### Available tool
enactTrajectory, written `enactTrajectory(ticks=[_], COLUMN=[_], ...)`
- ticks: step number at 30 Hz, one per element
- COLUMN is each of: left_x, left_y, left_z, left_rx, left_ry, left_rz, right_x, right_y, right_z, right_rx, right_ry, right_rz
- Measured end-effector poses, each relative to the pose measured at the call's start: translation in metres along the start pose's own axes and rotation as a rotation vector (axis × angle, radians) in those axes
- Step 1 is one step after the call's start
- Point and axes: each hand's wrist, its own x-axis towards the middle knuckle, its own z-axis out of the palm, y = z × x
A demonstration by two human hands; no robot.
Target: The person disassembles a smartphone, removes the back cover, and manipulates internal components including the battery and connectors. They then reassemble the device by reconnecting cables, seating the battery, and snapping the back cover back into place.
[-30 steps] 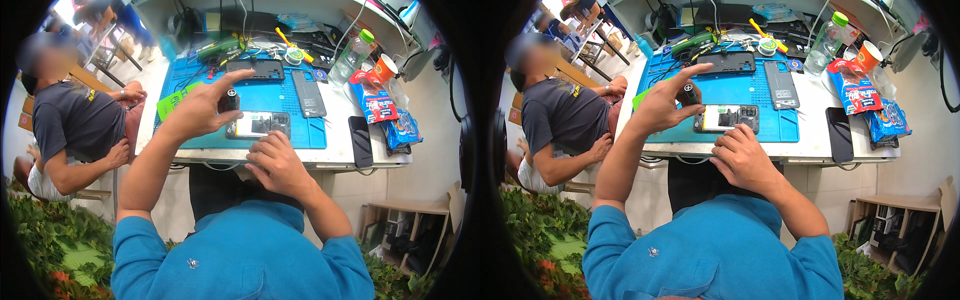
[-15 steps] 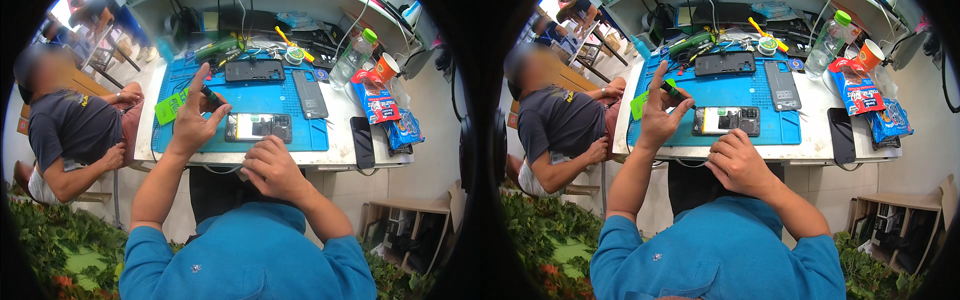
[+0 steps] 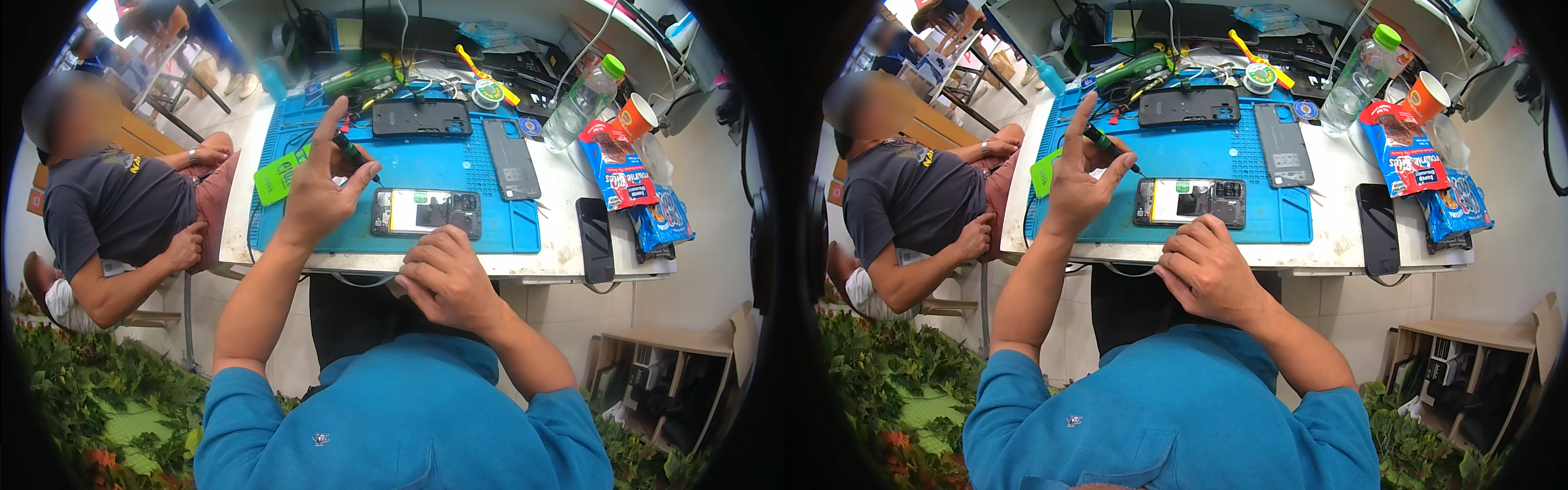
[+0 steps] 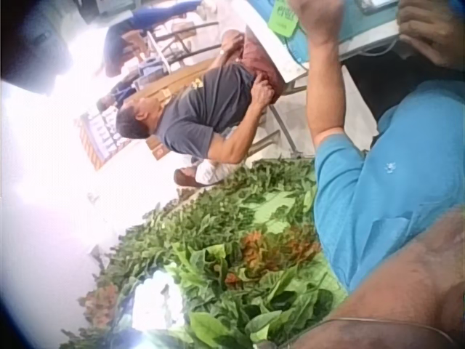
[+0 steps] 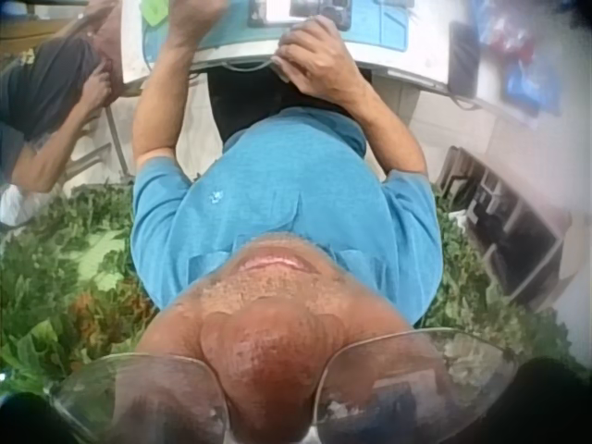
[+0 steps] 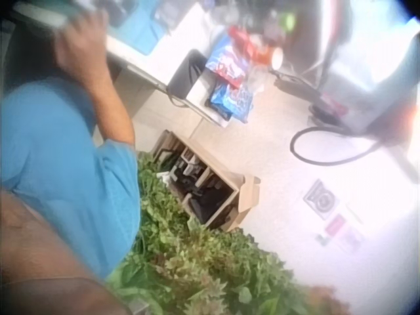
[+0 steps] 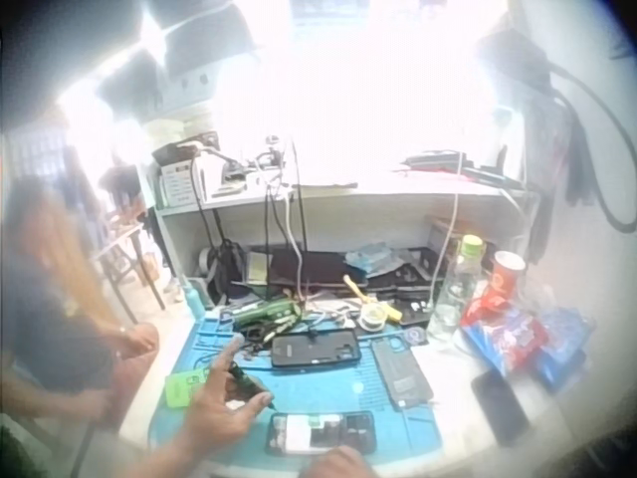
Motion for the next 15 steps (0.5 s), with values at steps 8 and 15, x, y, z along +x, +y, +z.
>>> enactTrajectory(ticks=[8, 15], left_x=[0.0, 0.01], left_y=[-0.002, -0.003], left_z=[0.002, -0.003], left_rx=[0.067, -0.013], left_ry=[-0.045, -0.228], left_rz=[0.037, 0.102], right_x=[-0.003, 0.001], right_y=[-0.001, 0.001], right_z=[0.001, -0.001], right_rx=[-0.005, -0.016], right_ry=[0.005, 0.01], right_rz=[0.012, 0.004])
